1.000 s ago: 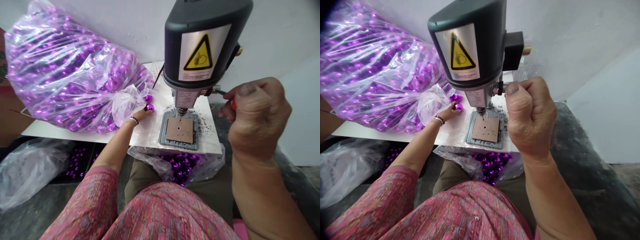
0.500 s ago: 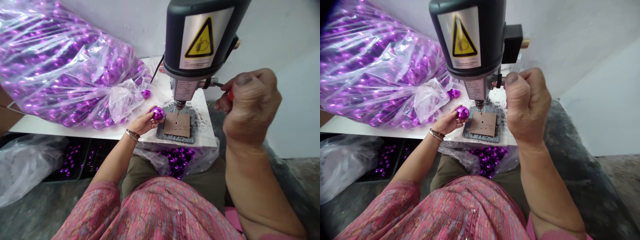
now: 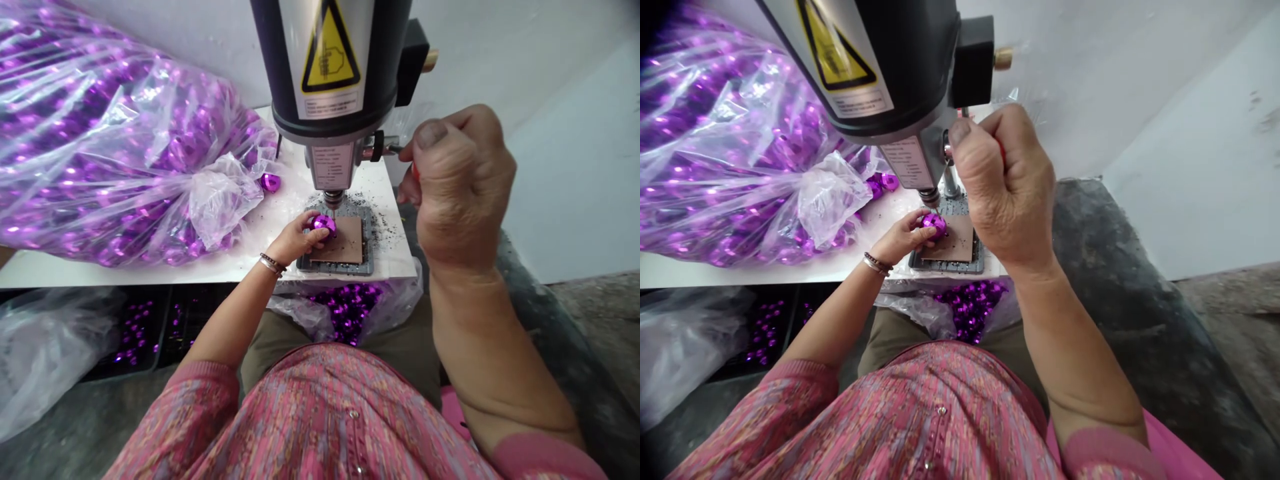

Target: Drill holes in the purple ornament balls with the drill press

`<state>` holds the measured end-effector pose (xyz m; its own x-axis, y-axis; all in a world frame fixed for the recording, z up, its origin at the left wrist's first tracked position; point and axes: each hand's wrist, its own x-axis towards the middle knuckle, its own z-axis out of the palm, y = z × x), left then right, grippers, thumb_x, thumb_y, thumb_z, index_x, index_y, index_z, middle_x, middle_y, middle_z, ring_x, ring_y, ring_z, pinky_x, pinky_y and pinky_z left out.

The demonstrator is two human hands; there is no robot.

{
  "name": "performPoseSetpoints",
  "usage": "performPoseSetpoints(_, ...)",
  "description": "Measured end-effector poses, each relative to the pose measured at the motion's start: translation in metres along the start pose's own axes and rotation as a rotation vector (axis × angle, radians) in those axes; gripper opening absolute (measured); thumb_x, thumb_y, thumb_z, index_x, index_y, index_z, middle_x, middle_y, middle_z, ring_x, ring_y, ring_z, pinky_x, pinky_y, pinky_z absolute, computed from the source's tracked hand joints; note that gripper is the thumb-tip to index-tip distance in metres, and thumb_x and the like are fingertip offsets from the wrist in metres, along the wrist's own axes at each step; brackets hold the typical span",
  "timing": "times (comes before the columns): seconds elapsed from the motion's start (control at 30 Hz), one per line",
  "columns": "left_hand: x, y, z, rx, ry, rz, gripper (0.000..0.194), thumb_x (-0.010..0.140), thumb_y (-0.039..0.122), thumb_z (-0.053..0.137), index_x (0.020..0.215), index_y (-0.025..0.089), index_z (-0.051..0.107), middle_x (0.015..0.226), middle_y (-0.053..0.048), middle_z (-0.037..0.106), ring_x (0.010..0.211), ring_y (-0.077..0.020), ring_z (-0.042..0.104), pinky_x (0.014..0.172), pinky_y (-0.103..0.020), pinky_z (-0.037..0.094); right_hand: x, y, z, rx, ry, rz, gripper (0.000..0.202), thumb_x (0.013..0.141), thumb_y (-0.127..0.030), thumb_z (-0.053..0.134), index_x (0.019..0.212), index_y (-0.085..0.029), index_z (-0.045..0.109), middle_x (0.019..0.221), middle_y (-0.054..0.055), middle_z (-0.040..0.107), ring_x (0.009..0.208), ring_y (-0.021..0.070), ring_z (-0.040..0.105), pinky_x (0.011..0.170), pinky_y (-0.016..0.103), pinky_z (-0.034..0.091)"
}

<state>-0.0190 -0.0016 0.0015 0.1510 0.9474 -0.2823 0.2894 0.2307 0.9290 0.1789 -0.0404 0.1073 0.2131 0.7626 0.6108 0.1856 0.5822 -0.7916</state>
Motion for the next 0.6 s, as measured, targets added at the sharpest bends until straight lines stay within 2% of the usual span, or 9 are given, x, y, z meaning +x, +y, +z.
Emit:
performPoseSetpoints(0.1, 0.001, 0.001, 0.001, 0.135, -0.005, 0.029, 0.057, 0.084, 0.027, 0.075, 0.138, 0.017, 0.058, 0.116, -0.008, 0.069, 0.064, -0.0094, 0.066, 0.052, -0.020, 0.044, 0.001, -0.001, 0.000, -0.001, -0.007, 0.003, 0.033, 0.094, -0.045, 0.052, 0.078, -0.017, 0.045, 0.070, -0.005, 0.047, 0.058, 0.0001, 0.043, 0.063, 0.020, 0.042)
performPoseSetpoints(0.2, 0.001, 0.004, 0.003, 0.331, 0.028, 0.123, 0.059, 0.081, 0.030, 0.077, 0.136, 0.016, 0.062, 0.113, -0.007, 0.072, 0.078, -0.0144, 0.067, 0.073, -0.026, 0.053, 0.000, -0.001, 0.000, 0.000, -0.009, -0.003, 0.034, 0.095, -0.046, 0.051, 0.079, -0.017, 0.044, 0.071, -0.005, 0.046, 0.058, 0.0006, 0.043, 0.065, 0.021, 0.042)
performPoseSetpoints(0.3, 0.002, 0.007, 0.008, 0.523, 0.069, 0.211, 0.058, 0.076, 0.030, 0.080, 0.130, 0.013, 0.067, 0.112, -0.007, 0.074, 0.095, -0.0199, 0.067, 0.092, -0.031, 0.053, 0.000, -0.001, 0.000, 0.006, -0.007, 0.003, 0.032, 0.094, -0.045, 0.053, 0.079, -0.019, 0.044, 0.072, -0.004, 0.047, 0.057, 0.0029, 0.042, 0.064, 0.024, 0.042)
performPoseSetpoints(0.47, 0.003, 0.008, 0.012, 0.686, 0.106, 0.307, 0.053, 0.073, 0.028, 0.083, 0.123, 0.013, 0.070, 0.118, -0.010, 0.072, 0.104, -0.0224, 0.066, 0.099, -0.034, 0.052, -0.001, -0.001, -0.001, 0.010, -0.003, 0.006, 0.032, 0.094, -0.045, 0.053, 0.079, -0.018, 0.045, 0.072, -0.004, 0.046, 0.057, 0.0025, 0.042, 0.061, 0.023, 0.041)
performPoseSetpoints(0.6, 0.007, 0.003, 0.012, 0.596, 0.061, 0.296, 0.058, 0.070, 0.026, 0.085, 0.125, 0.014, 0.070, 0.115, -0.008, 0.073, 0.100, -0.0205, 0.066, 0.093, -0.031, 0.053, -0.003, -0.002, -0.001, 0.000, 0.012, 0.013, 0.035, 0.094, -0.048, 0.052, 0.080, -0.017, 0.048, 0.072, -0.006, 0.048, 0.058, -0.0013, 0.042, 0.063, 0.018, 0.041)
